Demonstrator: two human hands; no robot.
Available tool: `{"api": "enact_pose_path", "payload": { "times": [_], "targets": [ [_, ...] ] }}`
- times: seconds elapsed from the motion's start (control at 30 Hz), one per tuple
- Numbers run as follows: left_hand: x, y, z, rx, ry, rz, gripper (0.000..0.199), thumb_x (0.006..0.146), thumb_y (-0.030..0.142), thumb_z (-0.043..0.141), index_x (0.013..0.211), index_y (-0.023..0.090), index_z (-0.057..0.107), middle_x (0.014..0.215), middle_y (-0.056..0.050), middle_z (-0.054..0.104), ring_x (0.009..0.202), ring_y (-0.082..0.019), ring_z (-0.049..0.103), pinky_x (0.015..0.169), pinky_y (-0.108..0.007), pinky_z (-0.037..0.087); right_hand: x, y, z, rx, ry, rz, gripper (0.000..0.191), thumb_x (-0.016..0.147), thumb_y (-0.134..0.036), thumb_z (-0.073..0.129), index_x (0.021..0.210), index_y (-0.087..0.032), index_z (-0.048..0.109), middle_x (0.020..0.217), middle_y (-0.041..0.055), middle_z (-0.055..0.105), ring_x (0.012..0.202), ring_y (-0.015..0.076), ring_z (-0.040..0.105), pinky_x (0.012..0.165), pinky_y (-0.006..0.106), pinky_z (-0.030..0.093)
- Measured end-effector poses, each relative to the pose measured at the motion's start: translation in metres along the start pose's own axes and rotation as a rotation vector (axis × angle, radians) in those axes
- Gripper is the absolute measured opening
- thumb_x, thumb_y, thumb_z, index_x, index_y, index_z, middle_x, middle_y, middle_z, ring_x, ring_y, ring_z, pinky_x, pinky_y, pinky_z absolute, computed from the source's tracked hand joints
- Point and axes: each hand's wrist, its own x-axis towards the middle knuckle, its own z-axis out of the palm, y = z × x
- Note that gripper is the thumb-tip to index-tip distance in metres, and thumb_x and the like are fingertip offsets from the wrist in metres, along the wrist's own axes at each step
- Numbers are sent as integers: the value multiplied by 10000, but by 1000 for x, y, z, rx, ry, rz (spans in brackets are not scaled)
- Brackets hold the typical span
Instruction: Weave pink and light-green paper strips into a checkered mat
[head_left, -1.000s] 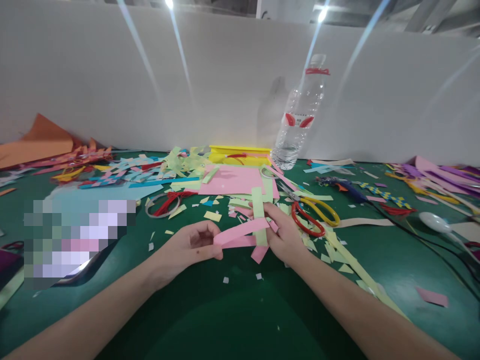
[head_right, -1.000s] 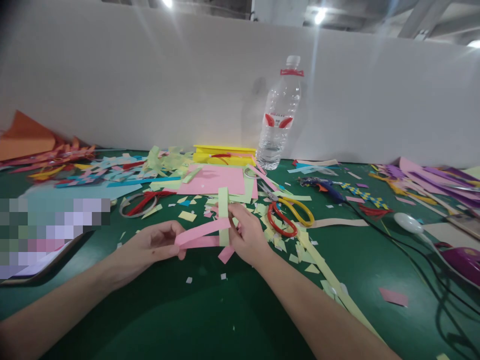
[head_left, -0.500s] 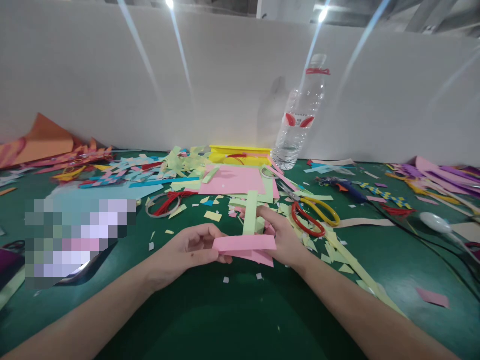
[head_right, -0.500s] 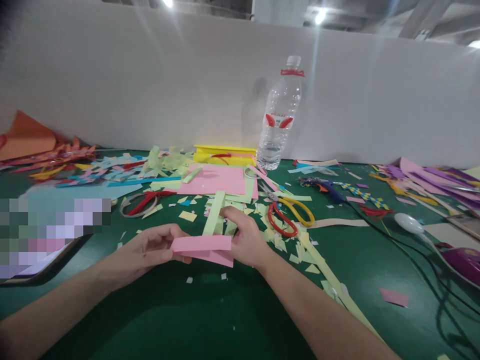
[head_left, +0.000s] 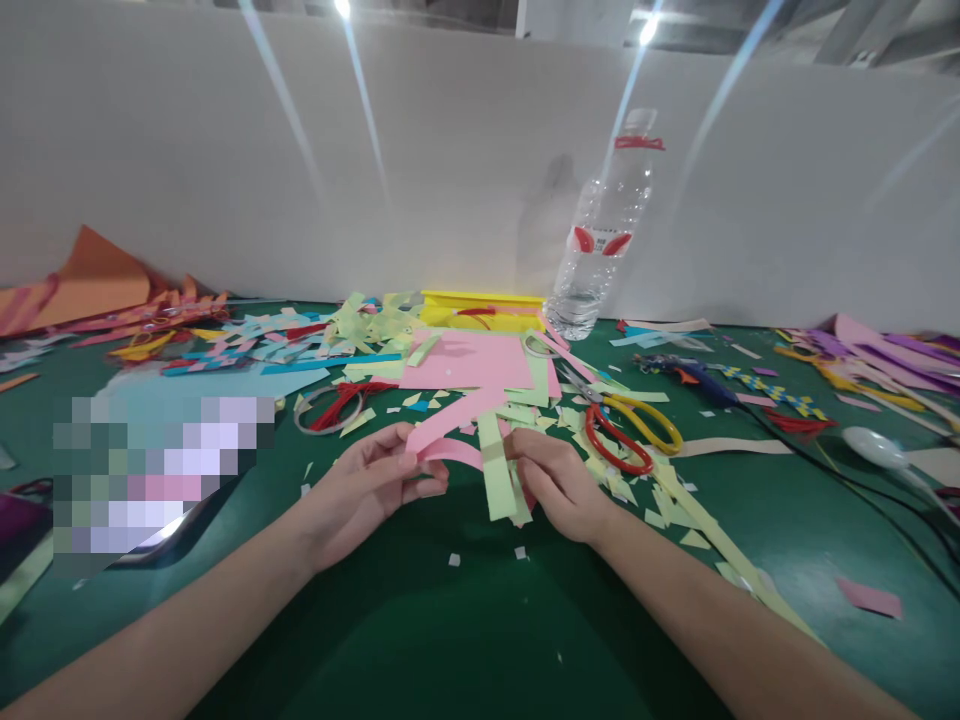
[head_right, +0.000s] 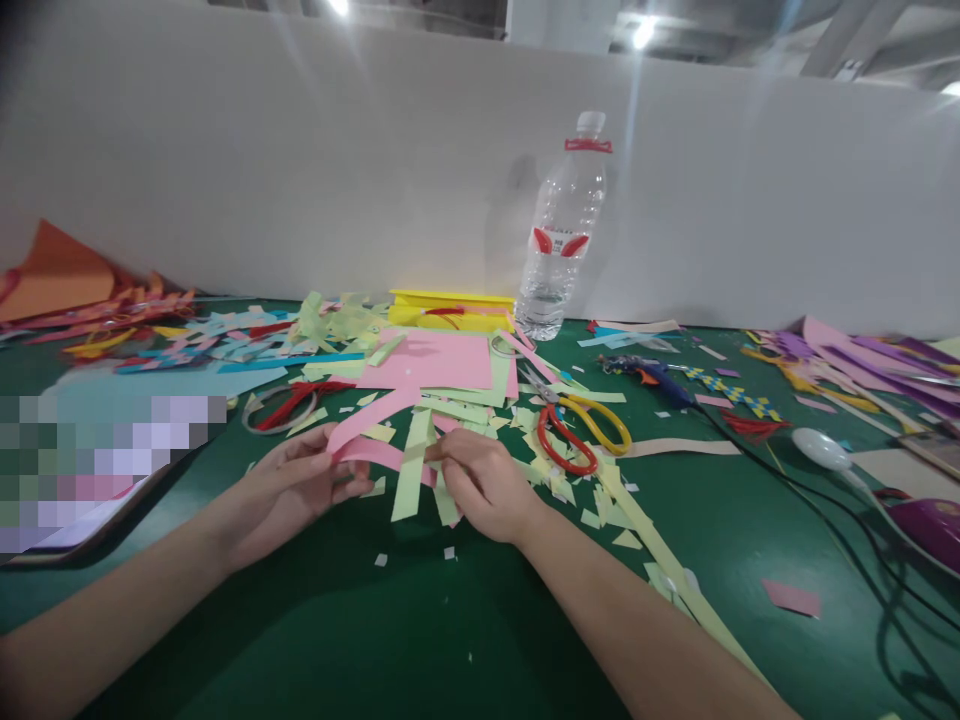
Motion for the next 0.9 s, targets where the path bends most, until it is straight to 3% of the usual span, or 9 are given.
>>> {"api": "enact_pose_path", "payload": {
  "times": [0.13, 0.27, 0.37, 0.5, 0.63, 0.8, 0.9],
  "targets": [
    [3, 0, 1, -87, 74, 26, 131, 710, 119, 753, 775, 179, 657, 721, -23, 705, 748, -168, 680, 780, -308, 568, 0, -1, -1, -2, -24, -23, 340, 942, -299, 271, 851, -182, 577, 788, 80, 604, 729, 194, 572, 675, 338, 475],
    [5, 0, 2, -141, 178, 44, 152, 735, 39, 683, 716, 176, 619, 700, -13, 688, 724, -165, 681, 754, -313, 580, 1, -2, -1, -30, -31, -69, 381, 956, -371, 254, 775, -192, 537, 707, 63, 571, 649, 180, 538, 609, 318, 457],
    [5, 0, 4, -157, 216, 41, 169, 758, 17, 638, 707, 175, 604, 673, -10, 678, 708, -161, 680, 759, -324, 581, 1, -2, -1, -25, -39, -36, 416, 953, -428, 262, 756, -188, 538, 677, 58, 552, 617, 175, 519, 586, 313, 447],
    [5, 1, 6, -175, 268, 31, 185, 779, -3, 593, 718, 172, 603, 671, -16, 682, 698, -155, 682, 748, -316, 581, 0, -2, 0, 41, -40, 65, 431, 945, -485, 308, 834, -184, 596, 779, 71, 615, 690, 175, 583, 628, 296, 490],
    [5, 1, 6, -118, 225, 25, 164, 747, 18, 652, 701, 167, 602, 643, -14, 665, 691, -159, 675, 756, -316, 574, 0, -2, 0, 59, -27, 149, 447, 948, -473, 331, 761, -190, 622, 759, 50, 625, 684, 162, 611, 628, 284, 515],
    [3, 0, 5, -60, 196, 31, 133, 750, 74, 684, 694, 165, 605, 636, -8, 635, 687, -151, 647, 761, -310, 562, 2, 0, 2, -12, 36, 255, 328, 927, -373, 431, 773, -186, 652, 792, 40, 673, 728, 172, 644, 651, 292, 517],
    [3, 0, 4, -30, 193, 49, 94, 763, 130, 691, 714, 161, 617, 703, -1, 624, 653, -120, 601, 696, -258, 550, 3, 2, 1, -93, 161, 269, 302, 902, -340, 483, 709, -187, 658, 1075, 84, 652, 980, 220, 623, 839, 367, 500]
  ]
}}
